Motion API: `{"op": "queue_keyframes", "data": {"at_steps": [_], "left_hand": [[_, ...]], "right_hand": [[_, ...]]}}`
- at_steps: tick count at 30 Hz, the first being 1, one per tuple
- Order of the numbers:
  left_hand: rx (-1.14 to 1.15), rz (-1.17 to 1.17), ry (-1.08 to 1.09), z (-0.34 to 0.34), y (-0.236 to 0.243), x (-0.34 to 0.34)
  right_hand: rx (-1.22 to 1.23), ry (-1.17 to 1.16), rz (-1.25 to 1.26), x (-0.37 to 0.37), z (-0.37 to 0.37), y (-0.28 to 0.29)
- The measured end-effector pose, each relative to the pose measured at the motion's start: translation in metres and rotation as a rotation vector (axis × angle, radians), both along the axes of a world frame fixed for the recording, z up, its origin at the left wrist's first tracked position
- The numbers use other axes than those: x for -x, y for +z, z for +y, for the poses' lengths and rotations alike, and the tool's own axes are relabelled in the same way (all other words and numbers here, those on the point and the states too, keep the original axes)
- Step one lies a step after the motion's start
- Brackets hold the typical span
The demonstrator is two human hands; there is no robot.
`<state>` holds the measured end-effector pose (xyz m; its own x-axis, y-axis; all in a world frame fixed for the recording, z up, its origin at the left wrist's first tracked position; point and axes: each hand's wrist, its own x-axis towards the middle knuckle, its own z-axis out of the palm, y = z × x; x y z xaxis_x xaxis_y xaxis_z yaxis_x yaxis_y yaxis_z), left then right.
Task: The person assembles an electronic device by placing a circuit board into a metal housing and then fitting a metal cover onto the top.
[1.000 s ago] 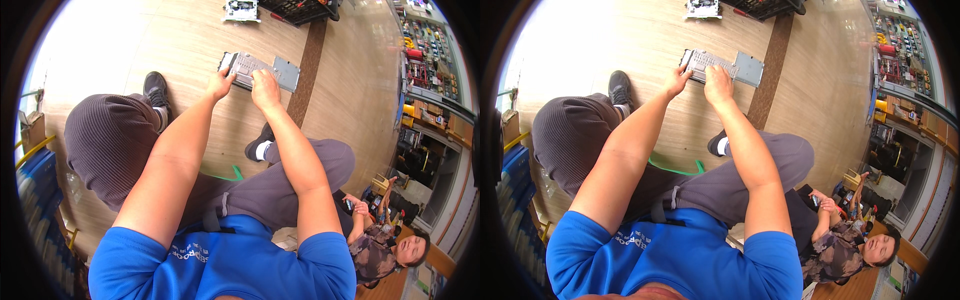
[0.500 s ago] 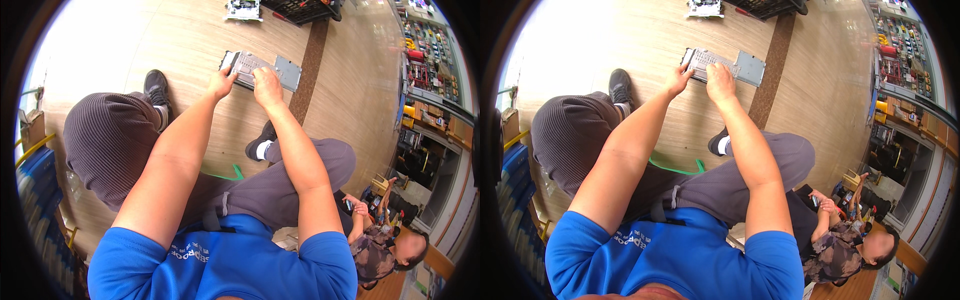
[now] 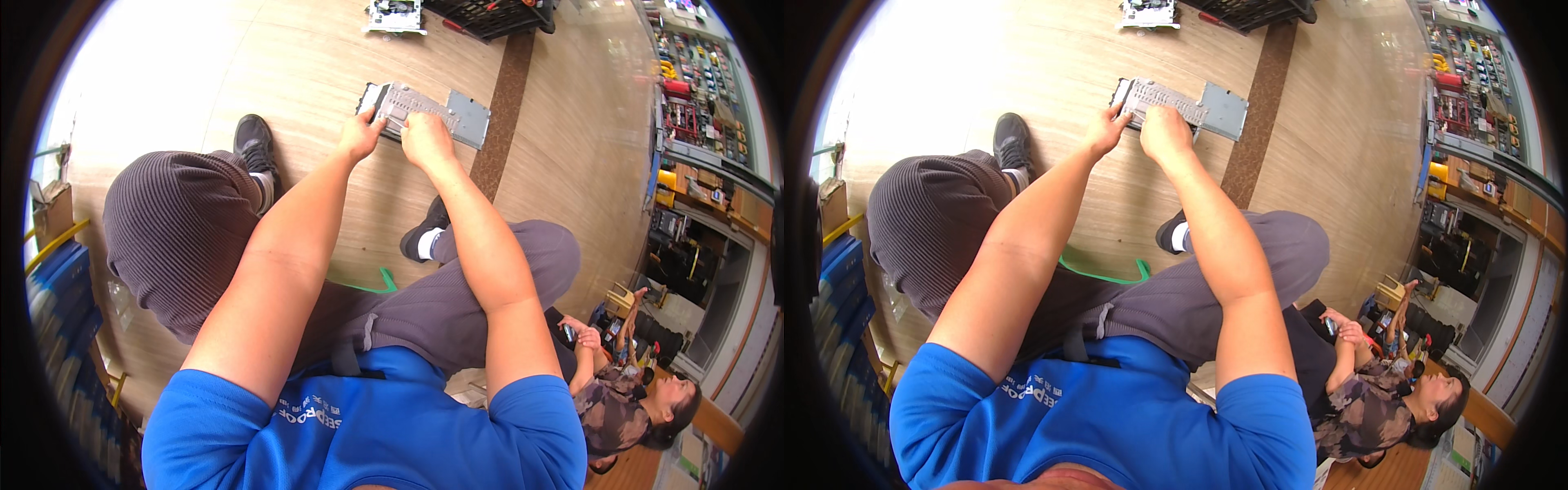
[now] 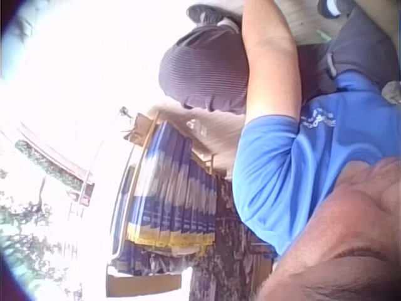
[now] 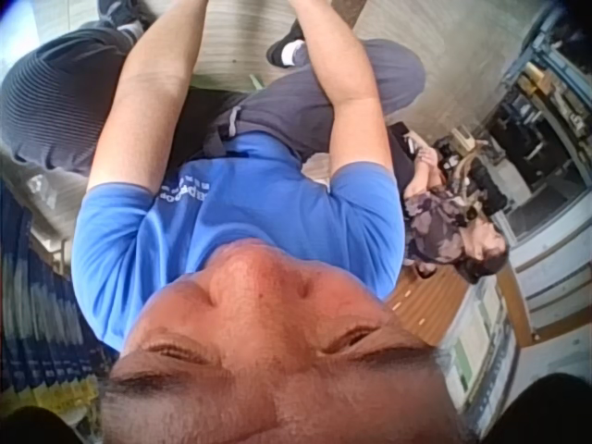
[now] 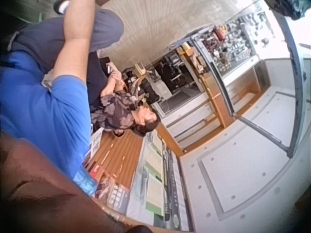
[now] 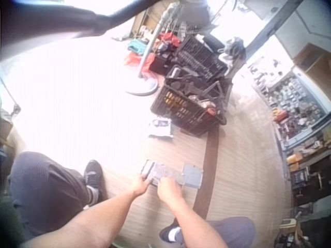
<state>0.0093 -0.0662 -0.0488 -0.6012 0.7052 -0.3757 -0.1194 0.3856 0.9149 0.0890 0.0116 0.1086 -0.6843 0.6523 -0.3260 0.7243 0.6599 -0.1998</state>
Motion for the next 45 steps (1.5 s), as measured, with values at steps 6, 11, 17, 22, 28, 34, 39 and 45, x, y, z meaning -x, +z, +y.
{"op": "queue_keyframes", "data": {"at_steps": [6, 11, 17, 22, 28, 34, 39, 45], "left_hand": [[-0.007, 0.000, -0.022, 0.004, 0.009, -0.002], [-0.013, 0.007, -0.014, 0.000, 0.004, 0.002], [0.008, -0.009, -0.033, 0.002, -0.001, 0.002], [0.004, 0.005, -0.030, 0.000, -0.001, 0.002], [0.023, 0.004, -0.045, 0.001, 0.008, 0.002], [0.035, 0.015, -0.055, 0.000, 0.010, 0.002], [0.037, 0.017, -0.056, 0.001, 0.010, 0.003], [0.020, 0.017, -0.040, 0.001, 0.007, 0.002]], "right_hand": [[0.052, -0.107, 0.072, -0.011, 0.008, -0.005], [-0.074, -0.014, 0.147, -0.016, 0.005, -0.004], [-0.145, 0.087, 0.212, -0.022, 0.010, -0.011], [-0.089, 0.073, 0.217, -0.022, 0.012, -0.012], [-0.094, 0.091, 0.220, -0.023, 0.017, -0.013], [-0.077, 0.118, 0.213, -0.022, 0.018, -0.011], [-0.099, 0.123, 0.194, -0.021, 0.017, -0.011], [-0.198, 0.207, 0.032, -0.013, 0.009, -0.003]]}}
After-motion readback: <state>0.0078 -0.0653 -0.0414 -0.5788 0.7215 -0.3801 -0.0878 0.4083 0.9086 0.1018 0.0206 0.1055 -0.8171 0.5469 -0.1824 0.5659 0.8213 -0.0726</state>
